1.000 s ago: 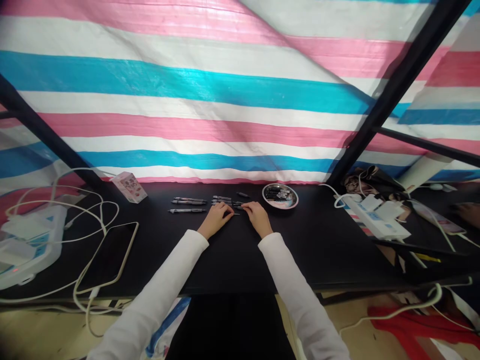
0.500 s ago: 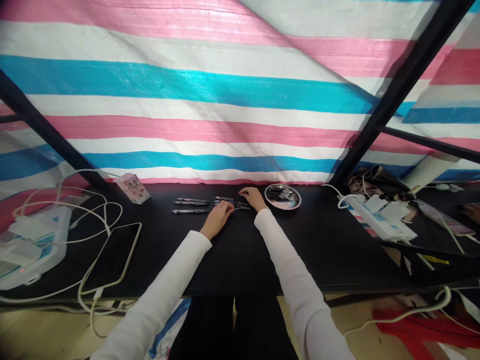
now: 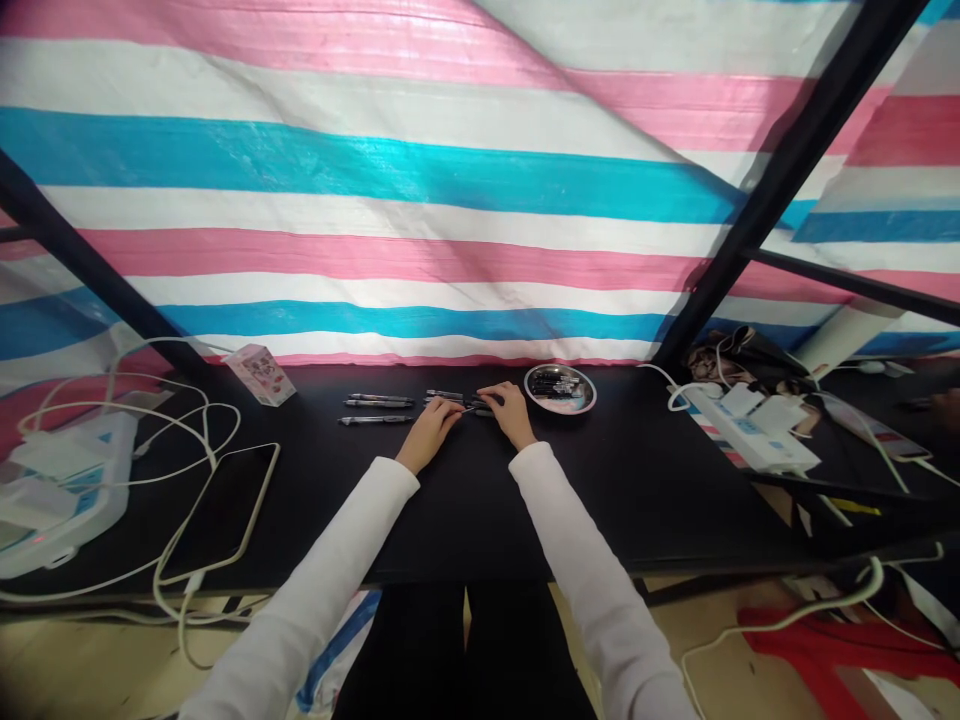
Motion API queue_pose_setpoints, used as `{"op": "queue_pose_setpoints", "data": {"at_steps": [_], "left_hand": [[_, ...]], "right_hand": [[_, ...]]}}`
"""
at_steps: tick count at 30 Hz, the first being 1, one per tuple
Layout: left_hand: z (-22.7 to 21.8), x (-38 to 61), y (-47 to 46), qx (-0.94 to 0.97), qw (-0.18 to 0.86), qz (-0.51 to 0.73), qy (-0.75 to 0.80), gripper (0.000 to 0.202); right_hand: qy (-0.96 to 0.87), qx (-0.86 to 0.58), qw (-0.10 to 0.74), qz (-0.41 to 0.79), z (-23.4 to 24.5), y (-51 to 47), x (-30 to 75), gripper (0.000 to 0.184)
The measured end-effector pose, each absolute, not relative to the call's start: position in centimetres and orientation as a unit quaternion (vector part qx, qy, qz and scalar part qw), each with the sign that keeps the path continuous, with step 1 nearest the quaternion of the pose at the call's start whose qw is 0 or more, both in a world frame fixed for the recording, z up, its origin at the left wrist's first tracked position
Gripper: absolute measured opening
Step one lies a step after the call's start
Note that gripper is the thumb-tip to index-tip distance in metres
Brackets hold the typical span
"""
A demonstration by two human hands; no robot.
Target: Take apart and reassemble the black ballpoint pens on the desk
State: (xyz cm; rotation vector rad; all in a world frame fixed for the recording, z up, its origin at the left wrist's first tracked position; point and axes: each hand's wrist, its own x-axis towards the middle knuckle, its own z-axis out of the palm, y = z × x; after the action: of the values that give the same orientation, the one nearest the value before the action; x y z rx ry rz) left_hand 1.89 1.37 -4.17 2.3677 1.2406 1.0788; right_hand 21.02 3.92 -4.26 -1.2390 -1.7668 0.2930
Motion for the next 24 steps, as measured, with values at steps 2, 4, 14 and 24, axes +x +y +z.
{"op": "queue_pose_setpoints", "data": {"at_steps": [2,4,14,24], "left_hand": [[-4.2,1.9,1.4,0.814,0.123,0.374,0.426,0.016],[-4.3,1.9,1.6,0.816,0.111,0.375,0.426,0.016],[-4.5,1.8,2.7,0.822,0.034,0.387,0.418,0.017],[-4.3,1.7,2.6,0.823,0.021,0.378,0.423,0.017]], "right_hand": [[-0.726,-0.498,0.463,0.100,-4.4,3.6,21.1,0.017],[-0.733,-0.491,0.462,0.092,-4.6,3.5,21.2,0.016],[-0.743,-0.482,0.460,0.065,-4.3,2.9,20.7,0.019],[-0.739,-0.474,0.465,0.114,-4.6,1.6,20.7,0.027]]}}
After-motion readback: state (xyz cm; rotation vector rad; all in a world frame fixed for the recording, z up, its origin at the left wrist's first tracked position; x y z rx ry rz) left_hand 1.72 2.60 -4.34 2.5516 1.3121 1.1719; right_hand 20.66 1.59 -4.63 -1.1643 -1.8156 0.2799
